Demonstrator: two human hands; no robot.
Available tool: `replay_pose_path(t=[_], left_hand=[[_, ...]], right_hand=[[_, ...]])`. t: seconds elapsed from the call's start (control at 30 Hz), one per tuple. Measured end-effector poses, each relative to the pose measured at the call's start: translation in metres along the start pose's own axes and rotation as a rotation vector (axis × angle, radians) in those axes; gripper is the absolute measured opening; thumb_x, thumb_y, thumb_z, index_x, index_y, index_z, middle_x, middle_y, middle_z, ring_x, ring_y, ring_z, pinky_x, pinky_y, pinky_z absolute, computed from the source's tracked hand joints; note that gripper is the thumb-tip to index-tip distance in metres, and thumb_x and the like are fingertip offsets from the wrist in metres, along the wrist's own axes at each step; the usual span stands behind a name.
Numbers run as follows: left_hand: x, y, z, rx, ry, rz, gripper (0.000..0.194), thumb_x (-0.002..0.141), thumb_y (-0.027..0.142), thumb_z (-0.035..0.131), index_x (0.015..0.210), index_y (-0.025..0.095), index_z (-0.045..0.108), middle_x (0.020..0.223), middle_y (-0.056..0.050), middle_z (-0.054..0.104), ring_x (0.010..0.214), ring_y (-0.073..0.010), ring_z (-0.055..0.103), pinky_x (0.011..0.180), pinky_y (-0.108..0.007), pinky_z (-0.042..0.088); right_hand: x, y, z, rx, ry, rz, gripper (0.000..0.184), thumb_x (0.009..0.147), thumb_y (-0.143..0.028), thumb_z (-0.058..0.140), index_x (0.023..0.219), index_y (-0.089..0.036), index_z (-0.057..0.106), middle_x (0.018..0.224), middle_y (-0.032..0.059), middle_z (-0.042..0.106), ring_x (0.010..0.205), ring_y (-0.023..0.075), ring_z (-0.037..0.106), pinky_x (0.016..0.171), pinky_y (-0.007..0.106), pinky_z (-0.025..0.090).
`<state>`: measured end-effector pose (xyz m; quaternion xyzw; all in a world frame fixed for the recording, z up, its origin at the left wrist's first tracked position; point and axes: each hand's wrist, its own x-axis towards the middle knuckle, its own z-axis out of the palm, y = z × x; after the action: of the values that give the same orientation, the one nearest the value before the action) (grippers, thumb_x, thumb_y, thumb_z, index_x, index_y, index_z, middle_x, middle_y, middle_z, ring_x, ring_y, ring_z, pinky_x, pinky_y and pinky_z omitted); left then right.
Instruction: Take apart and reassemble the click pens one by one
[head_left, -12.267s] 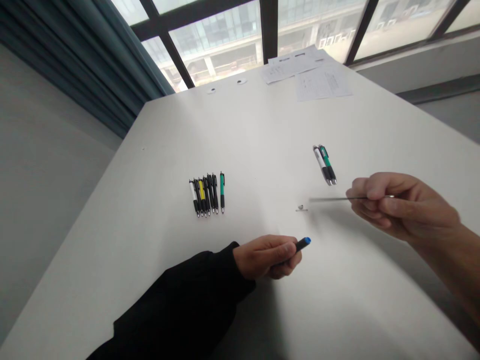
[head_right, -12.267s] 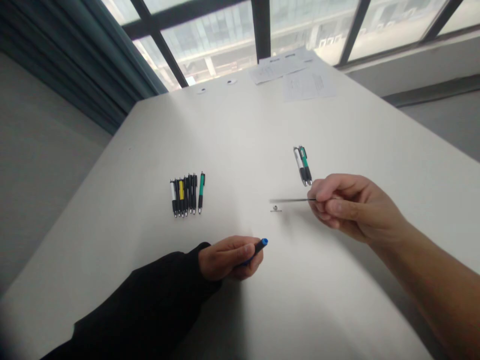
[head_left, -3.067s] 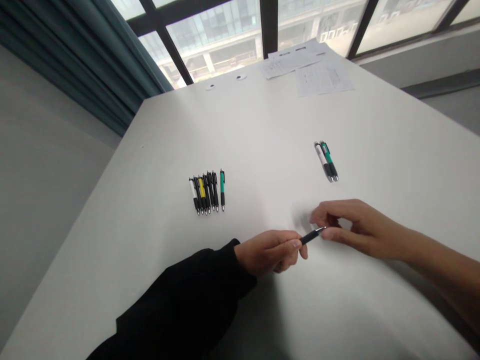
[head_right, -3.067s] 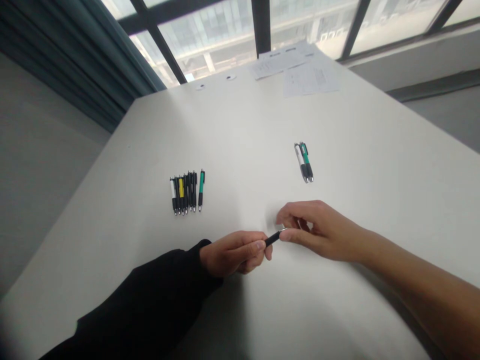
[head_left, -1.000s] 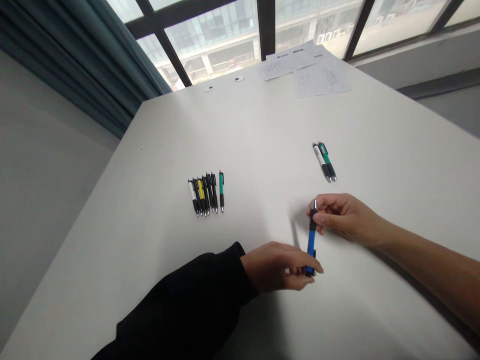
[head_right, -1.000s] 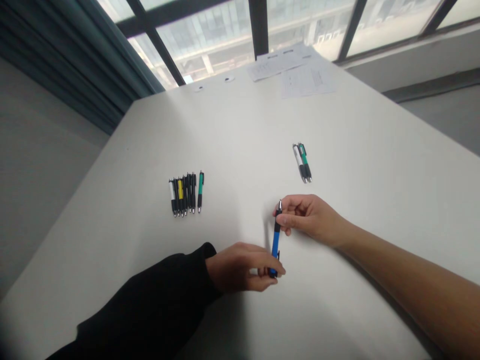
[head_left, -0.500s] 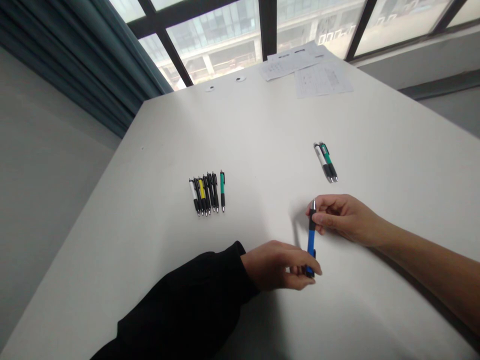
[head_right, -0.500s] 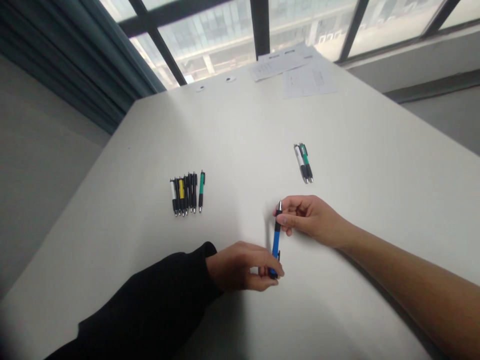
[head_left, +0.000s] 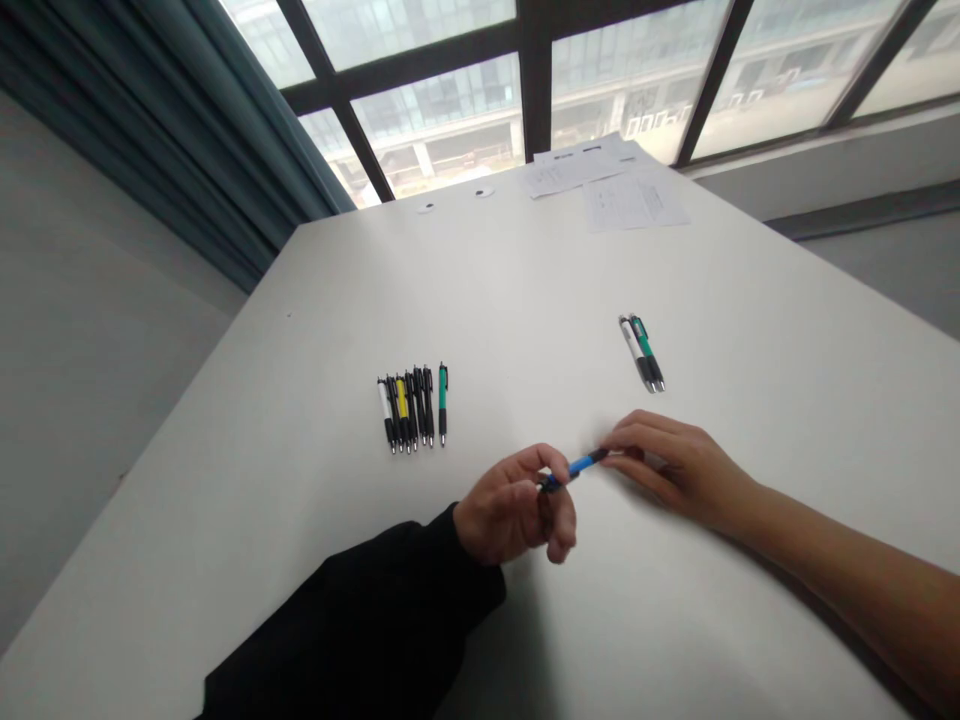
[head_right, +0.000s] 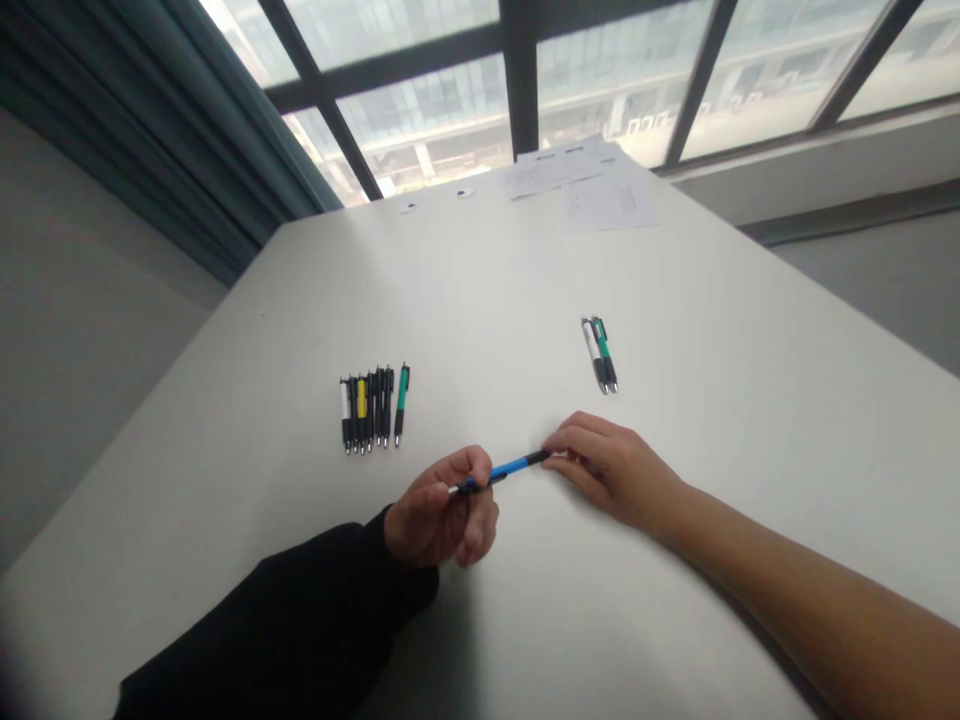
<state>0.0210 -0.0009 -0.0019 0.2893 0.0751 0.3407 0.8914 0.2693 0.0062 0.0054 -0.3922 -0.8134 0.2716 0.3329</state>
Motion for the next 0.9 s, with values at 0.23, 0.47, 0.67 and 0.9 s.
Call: replay_pose_path(t=[0.23,0.47,0.67,0.9], left_hand=[[0.005,0.018,0.015,-0.163,0.289,0.031,0.031,0.090,0.045,0.072,0.092,0.017,0.061,0.051,0.008,0.047,0.038,-0.0043,0.025,0.041,-0.015,0.029],[0.012,0.018,0.011,-0.044,0.463,0.075,0.041,0.093,0.055,0.065,0.104,0.015,0.066,0.056,0.004,0.056,0.041,-0.0061,0.037,0.045,-0.019,0.030],[0.017,0.004,0.003,0.409,0.568,0.111,0.049,0.081,0.051,0.081,0.107,0.012,0.066,0.070,-0.003,0.070,0.050,-0.0084,0.056,0.049,-0.021,0.036],[0.020,0.002,-0.005,0.580,0.700,0.136,0.050,0.080,0.056,0.079,0.096,0.010,0.067,0.065,-0.001,0.067,0.051,-0.0082,0.056,0.049,-0.021,0.040]], right_hand=[[-0.001,-0.002,0.000,-0.245,-0.111,-0.109,0.018,0.102,-0.029,0.055,0.096,-0.017,0.066,0.077,0.0051,0.064,0.064,0.0160,0.058,0.060,0.028,0.045],[0.000,-0.005,0.000,-0.260,-0.200,-0.066,0.026,0.103,-0.032,0.048,0.085,-0.019,0.062,0.072,0.0044,0.062,0.061,0.0168,0.056,0.059,0.028,0.040],[0.000,-0.006,-0.001,-0.246,-0.251,-0.039,0.028,0.106,-0.032,0.044,0.085,-0.019,0.059,0.072,0.0037,0.061,0.062,0.0158,0.055,0.060,0.028,0.040],[-0.002,-0.011,0.013,-0.433,-0.279,-0.203,0.033,0.107,-0.028,0.040,0.084,-0.018,0.061,0.072,0.0041,0.062,0.062,0.0164,0.054,0.061,0.031,0.037]])
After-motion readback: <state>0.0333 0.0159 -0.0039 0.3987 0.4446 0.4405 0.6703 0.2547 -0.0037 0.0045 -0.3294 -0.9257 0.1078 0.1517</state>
